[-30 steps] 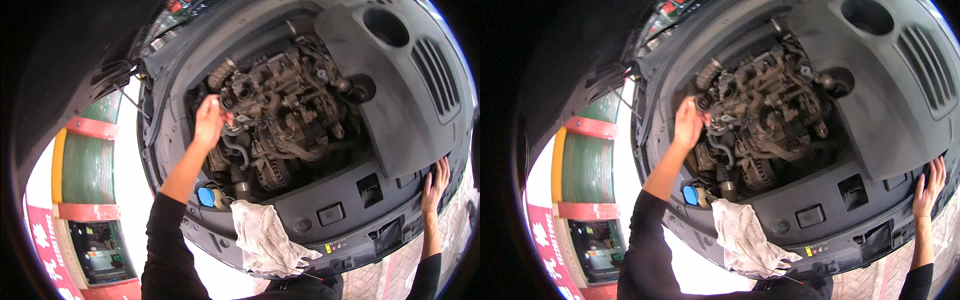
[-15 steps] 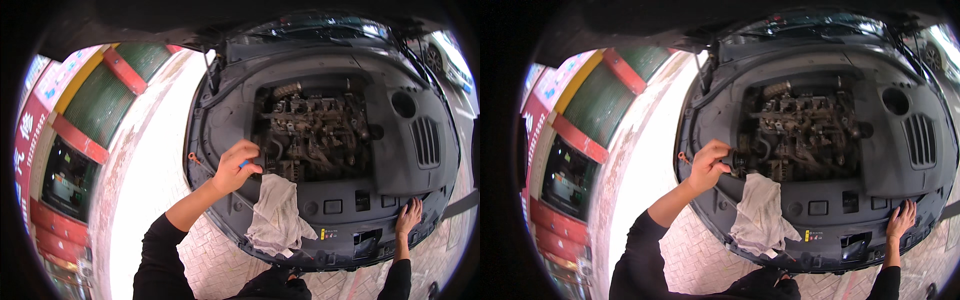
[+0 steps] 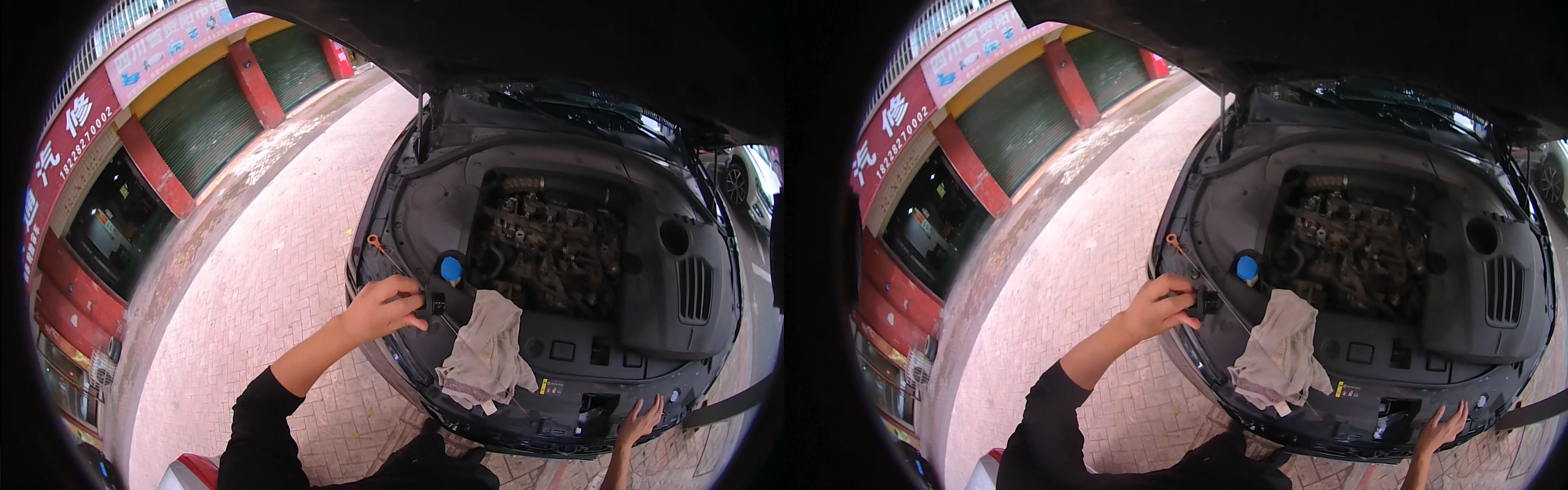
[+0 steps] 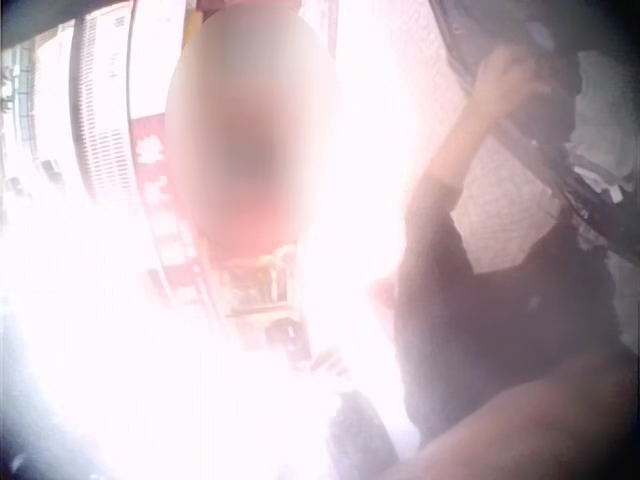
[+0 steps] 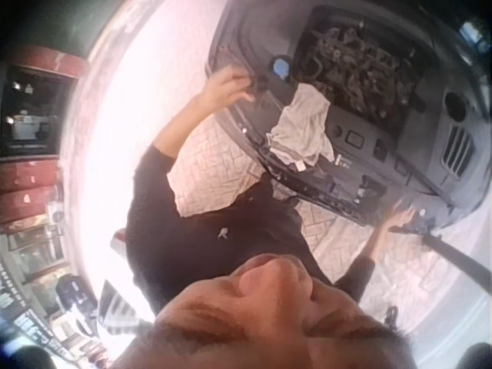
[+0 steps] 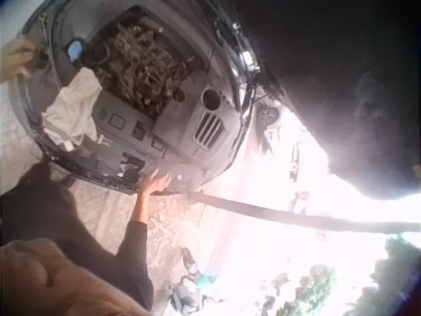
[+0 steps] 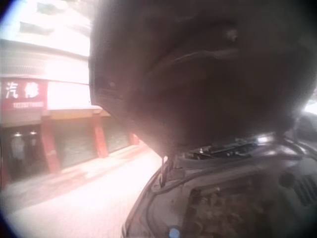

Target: The person opens the car hood, removes the engine cover, and retrieves a funnel and oil bottle from a nearby shop. They pour engine oil into the engine using the funnel, then check the oil level with the dipstick.

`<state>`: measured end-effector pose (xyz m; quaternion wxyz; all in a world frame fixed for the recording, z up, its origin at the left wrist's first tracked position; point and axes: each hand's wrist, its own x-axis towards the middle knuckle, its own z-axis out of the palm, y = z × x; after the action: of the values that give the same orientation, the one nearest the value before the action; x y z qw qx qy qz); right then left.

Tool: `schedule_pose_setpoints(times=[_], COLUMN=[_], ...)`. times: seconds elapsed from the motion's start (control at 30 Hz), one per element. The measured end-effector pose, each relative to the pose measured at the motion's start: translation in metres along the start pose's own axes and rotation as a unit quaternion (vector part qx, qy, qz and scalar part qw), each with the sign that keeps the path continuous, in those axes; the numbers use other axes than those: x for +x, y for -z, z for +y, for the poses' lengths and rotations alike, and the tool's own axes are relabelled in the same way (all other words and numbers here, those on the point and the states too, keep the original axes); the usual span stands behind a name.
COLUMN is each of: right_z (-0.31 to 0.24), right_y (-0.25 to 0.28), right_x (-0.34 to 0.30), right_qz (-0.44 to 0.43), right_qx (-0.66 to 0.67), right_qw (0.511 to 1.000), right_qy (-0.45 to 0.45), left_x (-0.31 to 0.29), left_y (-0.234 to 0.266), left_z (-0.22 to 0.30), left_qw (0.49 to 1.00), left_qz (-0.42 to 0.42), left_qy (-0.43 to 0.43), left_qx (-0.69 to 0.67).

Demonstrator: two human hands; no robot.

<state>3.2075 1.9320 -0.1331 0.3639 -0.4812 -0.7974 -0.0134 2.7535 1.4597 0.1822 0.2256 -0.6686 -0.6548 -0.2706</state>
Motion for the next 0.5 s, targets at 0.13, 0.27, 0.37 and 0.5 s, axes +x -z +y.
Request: schedule_pose_setpoints(times=[0.13, 0.27, 0.37, 0.5], right_z=[-0.024, -0.060, -0.093, -0.139], right_y=[0.030, 0.045, 0.045, 0.053], right_x=[-0.047, -0.083, -0.111, -0.165], right_qz=[-0.029, -0.080, -0.061, -0.023], right_qx=[-0.006, -0.062, -0.080, -0.112], right_qw=[0.998, 0.988, 0.985, 0.978], right_qy=[-0.053, -0.115, -0.137, -0.176], left_x=[-0.004, -0.014, -0.039, -0.088], left_y=[0.014, 0.018, 0.011, -0.012], left_z=[-0.017, -0.056, -0.109, -0.219], left_qw=[0.996, 0.988, 0.991, 0.998], left_qz=[0.005, 0.008, 0.002, 0.040], left_qy=[-0.074, -0.141, -0.127, 0.038], left_qx=[0.045, 0.066, 0.048, -0.043])
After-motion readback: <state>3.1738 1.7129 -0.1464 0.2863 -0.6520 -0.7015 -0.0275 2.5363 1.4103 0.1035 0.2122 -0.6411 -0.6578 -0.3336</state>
